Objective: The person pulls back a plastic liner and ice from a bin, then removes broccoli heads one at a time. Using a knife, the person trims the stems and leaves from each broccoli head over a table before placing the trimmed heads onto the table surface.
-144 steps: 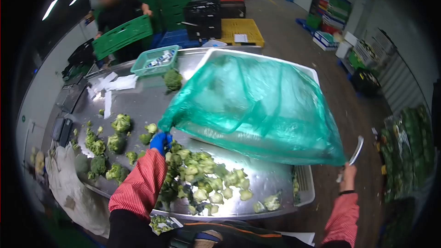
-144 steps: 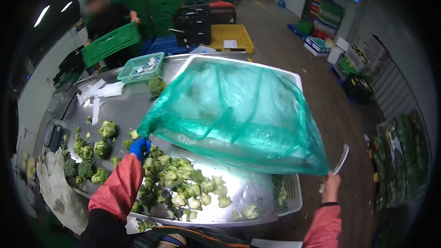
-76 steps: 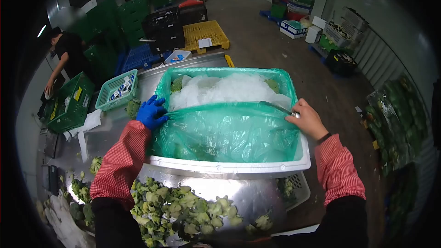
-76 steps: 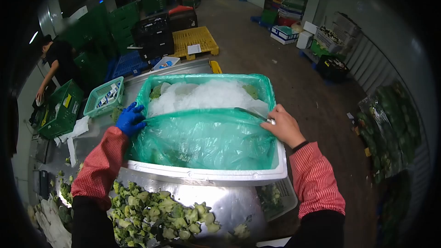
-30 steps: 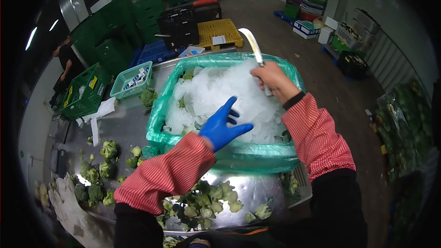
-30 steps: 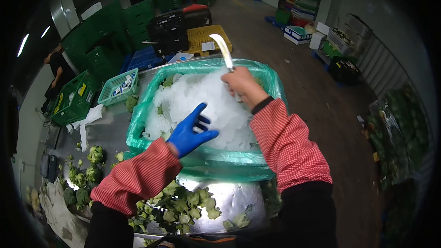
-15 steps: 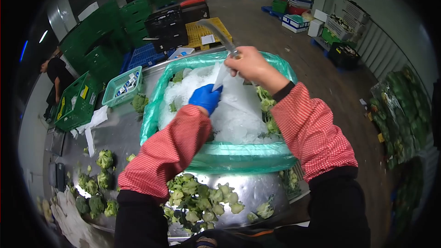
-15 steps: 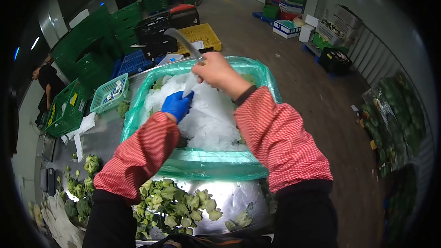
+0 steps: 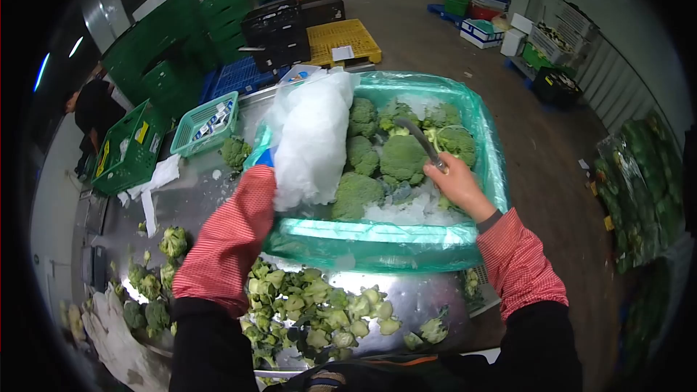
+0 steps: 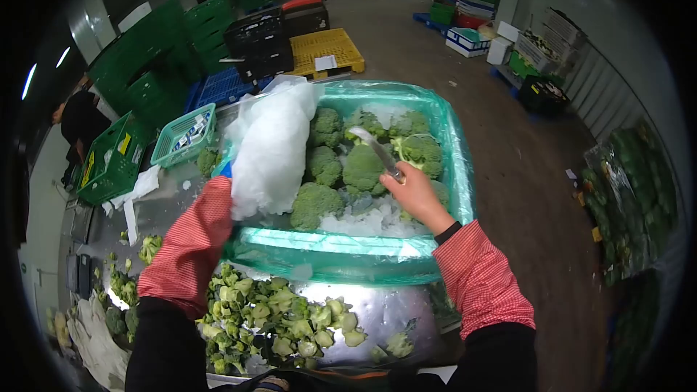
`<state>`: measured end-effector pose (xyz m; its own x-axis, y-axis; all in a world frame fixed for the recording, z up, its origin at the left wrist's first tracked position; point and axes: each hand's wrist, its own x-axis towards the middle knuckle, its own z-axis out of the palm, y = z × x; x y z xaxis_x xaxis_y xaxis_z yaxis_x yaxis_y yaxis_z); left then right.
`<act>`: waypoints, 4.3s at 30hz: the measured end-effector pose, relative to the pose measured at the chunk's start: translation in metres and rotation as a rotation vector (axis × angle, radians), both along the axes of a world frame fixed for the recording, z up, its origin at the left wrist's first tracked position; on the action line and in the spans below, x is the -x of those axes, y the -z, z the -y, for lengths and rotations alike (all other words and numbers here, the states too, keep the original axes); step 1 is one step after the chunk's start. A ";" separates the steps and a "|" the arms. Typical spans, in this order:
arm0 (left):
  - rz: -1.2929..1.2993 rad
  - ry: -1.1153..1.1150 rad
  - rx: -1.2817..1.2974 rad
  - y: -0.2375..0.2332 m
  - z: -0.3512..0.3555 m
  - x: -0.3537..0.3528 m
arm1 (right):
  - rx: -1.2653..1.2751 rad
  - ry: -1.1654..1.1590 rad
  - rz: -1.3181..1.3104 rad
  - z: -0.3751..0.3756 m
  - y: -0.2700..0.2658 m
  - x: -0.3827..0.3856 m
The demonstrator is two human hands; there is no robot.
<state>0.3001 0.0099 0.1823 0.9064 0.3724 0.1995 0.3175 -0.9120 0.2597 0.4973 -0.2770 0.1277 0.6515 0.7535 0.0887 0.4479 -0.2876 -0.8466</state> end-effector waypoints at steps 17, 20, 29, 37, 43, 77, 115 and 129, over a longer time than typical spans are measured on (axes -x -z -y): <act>0.173 0.229 0.069 -0.036 0.093 0.011 | -0.539 0.452 -0.271 0.134 -0.014 0.032; -0.002 0.629 0.038 -0.007 0.172 -0.056 | -0.585 0.526 -0.315 0.164 0.011 0.050; -0.378 0.618 -0.211 0.041 0.247 -0.186 | -0.599 0.703 -0.572 0.237 0.067 0.099; 0.313 0.328 0.722 -0.009 0.143 -0.106 | -0.517 0.616 -0.576 0.269 0.082 0.115; 0.474 -0.011 1.929 -0.016 0.148 0.073 | -0.319 0.081 -0.468 0.207 0.047 0.165; 0.987 -0.442 1.592 0.106 0.156 0.405 | -0.107 -0.486 0.526 0.005 0.030 0.358; 0.407 -0.994 0.138 0.147 -0.002 0.569 | 0.162 -0.566 -0.264 -0.050 0.088 0.412; 0.291 0.394 0.164 0.030 0.120 -0.034 | -0.102 0.026 -0.081 0.111 0.056 0.286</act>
